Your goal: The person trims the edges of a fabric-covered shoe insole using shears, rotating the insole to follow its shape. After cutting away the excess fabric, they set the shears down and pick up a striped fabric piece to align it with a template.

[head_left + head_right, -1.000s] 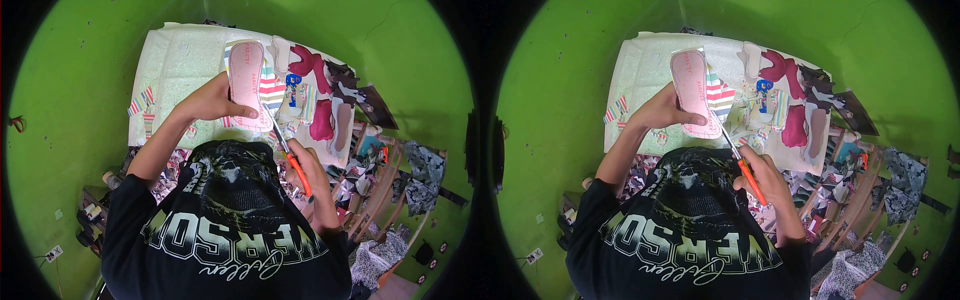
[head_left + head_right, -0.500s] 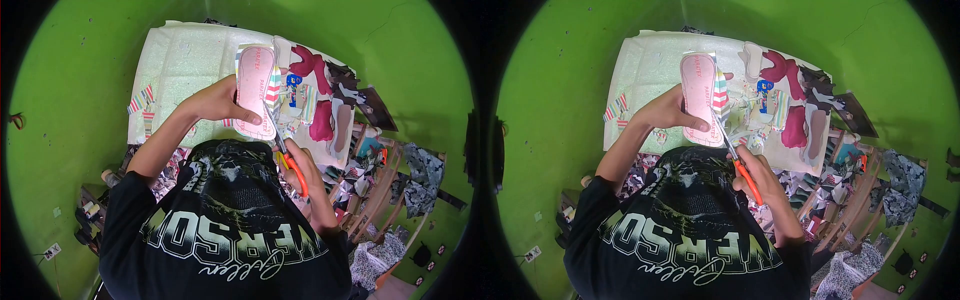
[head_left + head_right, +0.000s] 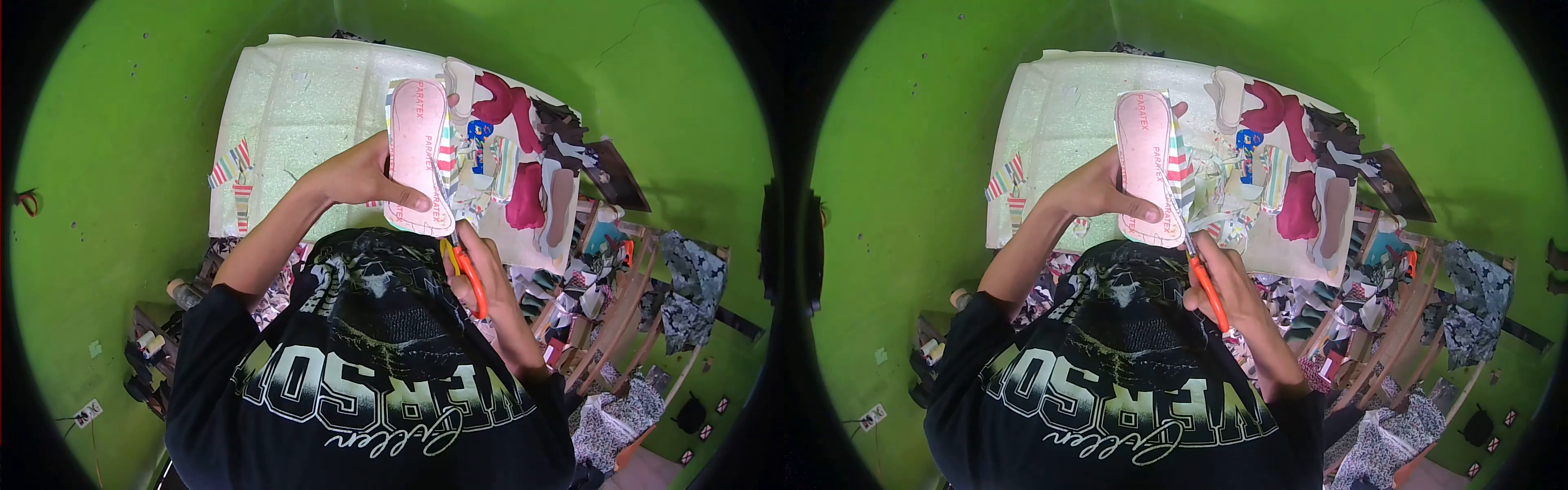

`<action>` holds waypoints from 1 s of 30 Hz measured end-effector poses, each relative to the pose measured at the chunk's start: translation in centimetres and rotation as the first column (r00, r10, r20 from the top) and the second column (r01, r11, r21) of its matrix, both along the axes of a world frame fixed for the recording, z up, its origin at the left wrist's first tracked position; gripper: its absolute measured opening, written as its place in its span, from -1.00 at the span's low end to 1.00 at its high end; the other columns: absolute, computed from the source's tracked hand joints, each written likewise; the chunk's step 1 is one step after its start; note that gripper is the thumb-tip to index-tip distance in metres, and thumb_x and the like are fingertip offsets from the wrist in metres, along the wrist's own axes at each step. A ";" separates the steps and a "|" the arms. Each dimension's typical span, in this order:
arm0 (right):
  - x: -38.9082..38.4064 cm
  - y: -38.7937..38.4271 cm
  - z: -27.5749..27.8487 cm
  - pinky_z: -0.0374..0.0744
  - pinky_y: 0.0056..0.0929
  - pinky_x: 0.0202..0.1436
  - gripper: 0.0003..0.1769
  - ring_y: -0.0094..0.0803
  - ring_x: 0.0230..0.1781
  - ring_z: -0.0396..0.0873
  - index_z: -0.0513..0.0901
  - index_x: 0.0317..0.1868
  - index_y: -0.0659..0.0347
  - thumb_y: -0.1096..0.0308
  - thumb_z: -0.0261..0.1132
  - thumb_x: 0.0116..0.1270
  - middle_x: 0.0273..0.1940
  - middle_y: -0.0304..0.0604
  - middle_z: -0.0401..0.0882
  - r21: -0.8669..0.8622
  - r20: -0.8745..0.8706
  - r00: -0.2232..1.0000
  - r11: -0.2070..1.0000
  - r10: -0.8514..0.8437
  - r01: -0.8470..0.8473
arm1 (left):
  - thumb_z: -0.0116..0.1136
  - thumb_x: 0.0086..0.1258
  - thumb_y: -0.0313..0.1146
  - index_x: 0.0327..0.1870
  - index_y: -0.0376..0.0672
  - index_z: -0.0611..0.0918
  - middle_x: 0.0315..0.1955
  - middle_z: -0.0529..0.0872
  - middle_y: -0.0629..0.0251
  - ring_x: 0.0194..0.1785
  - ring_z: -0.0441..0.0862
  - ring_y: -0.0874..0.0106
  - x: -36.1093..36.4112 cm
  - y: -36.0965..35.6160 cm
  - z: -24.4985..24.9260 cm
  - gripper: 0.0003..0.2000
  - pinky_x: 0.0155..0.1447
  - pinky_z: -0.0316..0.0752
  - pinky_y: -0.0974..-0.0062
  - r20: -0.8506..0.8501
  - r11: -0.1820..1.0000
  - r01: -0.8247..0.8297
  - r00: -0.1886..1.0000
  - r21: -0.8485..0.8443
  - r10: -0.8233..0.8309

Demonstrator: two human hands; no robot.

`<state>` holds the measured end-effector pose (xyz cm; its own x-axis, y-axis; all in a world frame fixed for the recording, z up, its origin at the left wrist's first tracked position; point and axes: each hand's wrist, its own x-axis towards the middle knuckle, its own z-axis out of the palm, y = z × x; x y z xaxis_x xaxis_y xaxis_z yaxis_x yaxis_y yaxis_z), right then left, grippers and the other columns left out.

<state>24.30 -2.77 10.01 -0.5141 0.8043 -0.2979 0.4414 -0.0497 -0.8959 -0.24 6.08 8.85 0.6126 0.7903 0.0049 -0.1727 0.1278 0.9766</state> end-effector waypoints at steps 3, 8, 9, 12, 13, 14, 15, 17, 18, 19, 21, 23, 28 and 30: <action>-0.4 -0.2 -1.0 0.42 -0.28 -0.50 0.08 -0.24 -0.63 0.51 0.36 0.06 0.41 -0.57 0.27 0.06 -0.61 -0.09 0.45 0.054 -0.087 0.996 0.998 -0.016 0.021 | 0.58 0.06 -0.46 0.54 -0.19 0.19 0.18 0.59 0.19 0.24 0.51 0.40 0.2 -0.2 -0.3 -0.01 0.38 0.38 0.38 0.083 0.994 0.010 0.997 -0.107 -0.001; -0.8 0.0 -1.1 0.41 -0.33 -0.54 0.12 -0.31 -0.63 0.50 0.35 0.06 0.41 -0.62 0.26 0.02 -0.60 -0.11 0.45 -0.040 -0.109 0.989 0.994 -0.101 0.097 | 0.59 0.06 -0.43 0.39 -0.27 0.36 0.10 0.64 0.19 0.20 0.56 0.38 0.6 -0.5 -0.7 -0.17 0.36 0.40 0.37 0.085 0.991 -0.022 0.996 -0.134 0.034; -0.8 0.0 -1.1 0.41 -0.33 -0.54 0.12 -0.31 -0.63 0.50 0.35 0.06 0.41 -0.62 0.26 0.02 -0.60 -0.11 0.45 -0.040 -0.109 0.989 0.995 -0.100 0.096 | 0.59 0.06 -0.43 0.39 -0.27 0.36 0.10 0.64 0.19 0.20 0.56 0.38 0.6 -0.5 -0.7 -0.17 0.36 0.40 0.37 0.085 0.991 -0.023 0.996 -0.134 0.035; -1.0 0.2 -1.3 0.41 -0.35 -0.53 0.14 -0.31 -0.60 0.51 0.35 0.10 0.43 -0.61 0.24 0.04 -0.59 -0.10 0.46 0.028 -0.084 0.994 0.997 -0.071 0.073 | 0.59 0.06 -0.40 0.37 -0.28 0.38 0.09 0.64 0.20 0.20 0.56 0.38 0.6 -0.6 -0.8 -0.19 0.36 0.40 0.36 0.025 0.986 -0.010 1.000 -0.165 0.014; -1.4 0.3 -1.3 0.41 -0.36 -0.52 0.16 -0.31 -0.59 0.51 0.35 0.13 0.44 -0.63 0.24 0.03 -0.58 -0.10 0.46 0.016 -0.142 0.987 0.997 -0.077 0.080 | 0.59 0.06 -0.40 0.35 -0.29 0.40 0.09 0.65 0.20 0.19 0.57 0.38 0.8 -0.8 -0.9 -0.21 0.36 0.40 0.36 0.048 0.987 -0.029 0.998 -0.160 0.038; -1.7 0.3 -1.3 0.41 -0.36 -0.52 0.19 -0.32 -0.58 0.51 0.35 0.16 0.44 -0.64 0.23 0.02 -0.58 -0.10 0.46 0.005 -0.199 0.976 0.996 -0.085 0.088 | 0.59 0.06 -0.40 0.33 -0.29 0.42 0.08 0.66 0.20 0.18 0.58 0.38 1.0 -1.0 -1.0 -0.23 0.35 0.41 0.36 0.072 0.987 -0.048 0.996 -0.156 0.060; -1.8 0.2 -1.5 0.41 -0.36 -0.52 0.19 -0.32 -0.58 0.51 0.35 0.16 0.44 -0.64 0.23 0.02 -0.58 -0.10 0.46 0.005 -0.199 0.976 0.996 -0.087 0.090 | 0.59 0.06 -0.40 0.33 -0.29 0.42 0.08 0.66 0.20 0.18 0.58 0.38 1.0 -0.9 -1.3 -0.23 0.35 0.41 0.36 0.072 0.987 -0.046 0.996 -0.156 0.058; -2.1 0.0 -2.2 0.41 -0.36 -0.50 0.27 -0.32 -0.60 0.49 0.35 0.20 0.45 -0.71 0.15 -0.02 -0.57 -0.10 0.47 -0.065 -0.218 0.958 0.982 -0.185 0.175 | 0.59 0.07 -0.41 0.31 -0.28 0.43 0.06 0.67 0.21 0.17 0.59 0.37 0.8 -0.7 -1.8 -0.25 0.35 0.41 0.36 0.037 0.979 0.009 0.999 -0.202 -0.001; -2.3 -0.2 -2.1 0.41 -0.36 -0.50 0.27 -0.32 -0.60 0.49 0.35 0.20 0.45 -0.71 0.15 -0.02 -0.57 -0.10 0.47 -0.065 -0.218 0.958 0.982 -0.186 0.176 | 0.59 0.07 -0.41 0.31 -0.28 0.43 0.06 0.67 0.21 0.17 0.59 0.37 0.8 -0.8 -1.7 -0.25 0.35 0.41 0.36 0.036 0.979 0.009 0.999 -0.202 -0.002; -2.5 -0.4 -1.8 0.42 -0.36 -0.48 0.29 -0.32 -0.59 0.49 0.34 0.22 0.45 -0.73 0.11 -0.01 -0.57 -0.12 0.47 -0.057 -0.193 0.960 0.980 -0.200 0.193 | 0.58 0.04 -0.46 0.47 -0.18 0.14 0.14 0.61 0.19 0.22 0.55 0.37 0.9 -0.8 -1.7 -0.03 0.38 0.39 0.34 0.049 0.975 0.014 0.999 -0.221 -0.003; -2.5 -0.4 -1.7 0.43 -0.35 -0.47 0.31 -0.32 -0.59 0.49 0.34 0.24 0.44 -0.76 0.06 -0.01 -0.56 -0.13 0.47 -0.050 -0.169 0.963 0.977 -0.211 0.206 | 0.57 0.02 -0.51 0.62 -0.08 -0.15 0.21 0.55 0.18 0.27 0.51 0.38 0.9 -0.9 -1.9 0.21 0.41 0.37 0.32 0.060 0.971 0.015 0.998 -0.240 -0.001; -2.2 -0.2 -2.0 0.45 -0.35 -0.44 0.26 -0.35 -0.57 0.50 0.34 0.24 0.45 -0.70 0.11 0.04 -0.55 -0.12 0.50 -0.032 -0.163 0.976 0.989 -0.145 0.142 | 0.58 0.08 -0.42 0.29 -0.28 0.45 0.04 0.68 0.22 0.15 0.60 0.40 1.0 -1.0 -2.5 -0.29 0.32 0.44 0.36 0.074 0.972 0.006 0.997 -0.236 0.012; -2.3 -0.2 -2.7 0.47 -0.36 -0.44 0.25 -0.37 -0.54 0.54 0.34 0.26 0.47 -0.66 0.19 0.04 -0.52 -0.11 0.52 -0.081 -0.208 0.960 0.981 -0.190 0.176 | 0.56 0.07 -0.48 0.46 -0.16 0.13 0.13 0.61 0.19 0.20 0.56 0.39 1.6 -1.3 -2.7 -0.05 0.35 0.42 0.35 0.096 0.961 0.035 0.995 -0.274 -0.009; -2.2 0.0 -2.1 0.48 -0.37 -0.44 0.23 -0.38 -0.53 0.55 0.33 0.26 0.47 -0.63 0.22 0.05 -0.50 -0.11 0.53 -0.132 -0.127 0.969 0.972 -0.211 0.195 | 0.57 0.10 -0.43 0.29 -0.29 0.45 0.04 0.69 0.21 0.14 0.61 0.41 1.8 -1.5 -2.9 -0.30 0.30 0.46 0.38 0.145 0.962 0.019 0.989 -0.273 0.021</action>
<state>22.09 -2.81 7.95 -0.3868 0.8598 -0.3334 0.2823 -0.2338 -0.9304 1.52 4.60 5.94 0.6206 0.7745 -0.1223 -0.3107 0.3861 0.8685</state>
